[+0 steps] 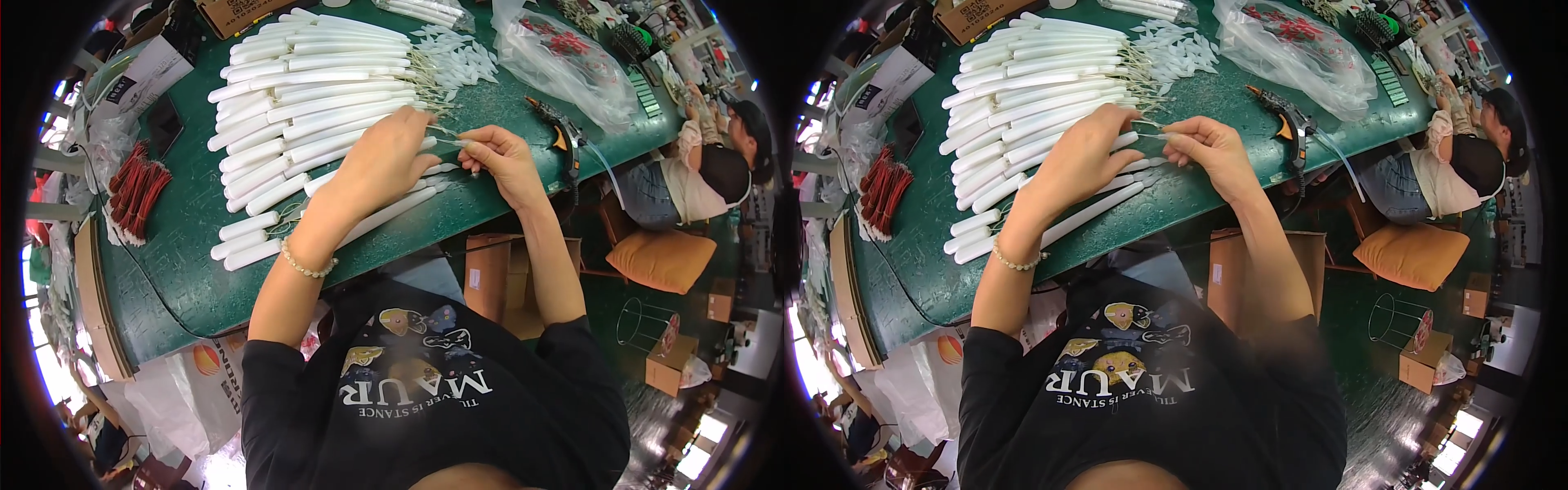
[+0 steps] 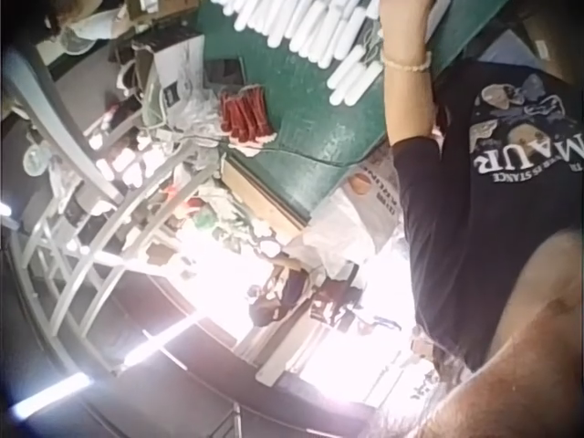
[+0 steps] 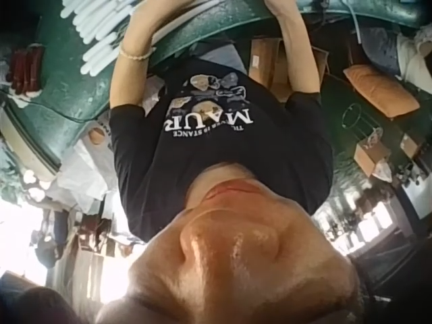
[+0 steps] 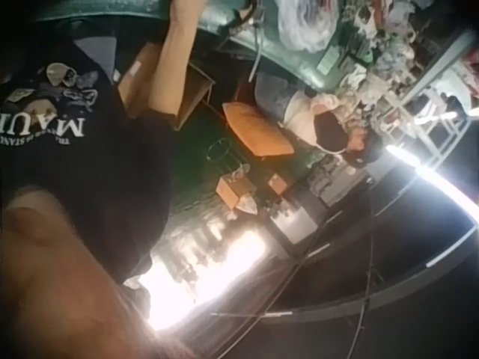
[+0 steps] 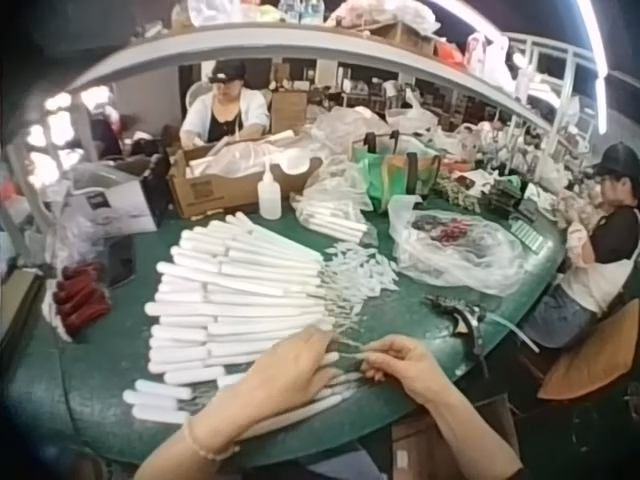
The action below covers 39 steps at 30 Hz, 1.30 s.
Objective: Assembling green components onto the ends of white tubes and using a glue gun to secure them.
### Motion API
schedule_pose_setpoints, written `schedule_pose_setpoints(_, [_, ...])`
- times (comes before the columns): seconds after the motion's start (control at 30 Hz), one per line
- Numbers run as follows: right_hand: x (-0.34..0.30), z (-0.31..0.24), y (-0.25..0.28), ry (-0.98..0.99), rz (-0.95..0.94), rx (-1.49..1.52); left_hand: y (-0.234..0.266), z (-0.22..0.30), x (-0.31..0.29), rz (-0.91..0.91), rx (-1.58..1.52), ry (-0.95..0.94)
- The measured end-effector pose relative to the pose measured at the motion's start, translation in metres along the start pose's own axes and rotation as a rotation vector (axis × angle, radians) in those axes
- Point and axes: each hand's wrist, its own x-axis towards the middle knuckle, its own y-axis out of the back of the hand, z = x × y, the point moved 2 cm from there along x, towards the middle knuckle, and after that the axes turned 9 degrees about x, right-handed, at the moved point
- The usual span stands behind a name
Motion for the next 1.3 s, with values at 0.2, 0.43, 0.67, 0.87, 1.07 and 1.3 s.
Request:
schedule_pose_setpoints(0.2, [0.0,0.001,0.0,0.016,-0.009,0.029,0.01,0.009,0.0,-0.324,0.057,0.168])
schedule_pose_setpoints(0.43, [-0.006,-0.001,-0.003,0.014,-0.03,-0.011,-0.006,0.007,-0.007,-0.279,0.066,0.033])
schedule_pose_setpoints(0.67, [-0.004,0.0,0.0,0.004,-0.019,-0.076,-0.007,0.006,-0.003,-0.362,0.025,0.098])
schedule_pose_setpoints(0.87, [0.005,-0.003,-0.004,0.073,-0.024,-0.186,-0.011,-0.006,0.0,-0.389,0.047,0.107])
schedule_pose_setpoints(1.07, [0.007,0.005,-0.002,0.097,-0.013,-0.451,-0.027,-0.012,-0.002,-0.513,0.061,0.187])
schedule_pose_setpoints(1.3, [0.004,0.005,0.009,0.101,-0.1,-0.412,-0.028,-0.006,-0.012,-0.411,0.028,0.112])
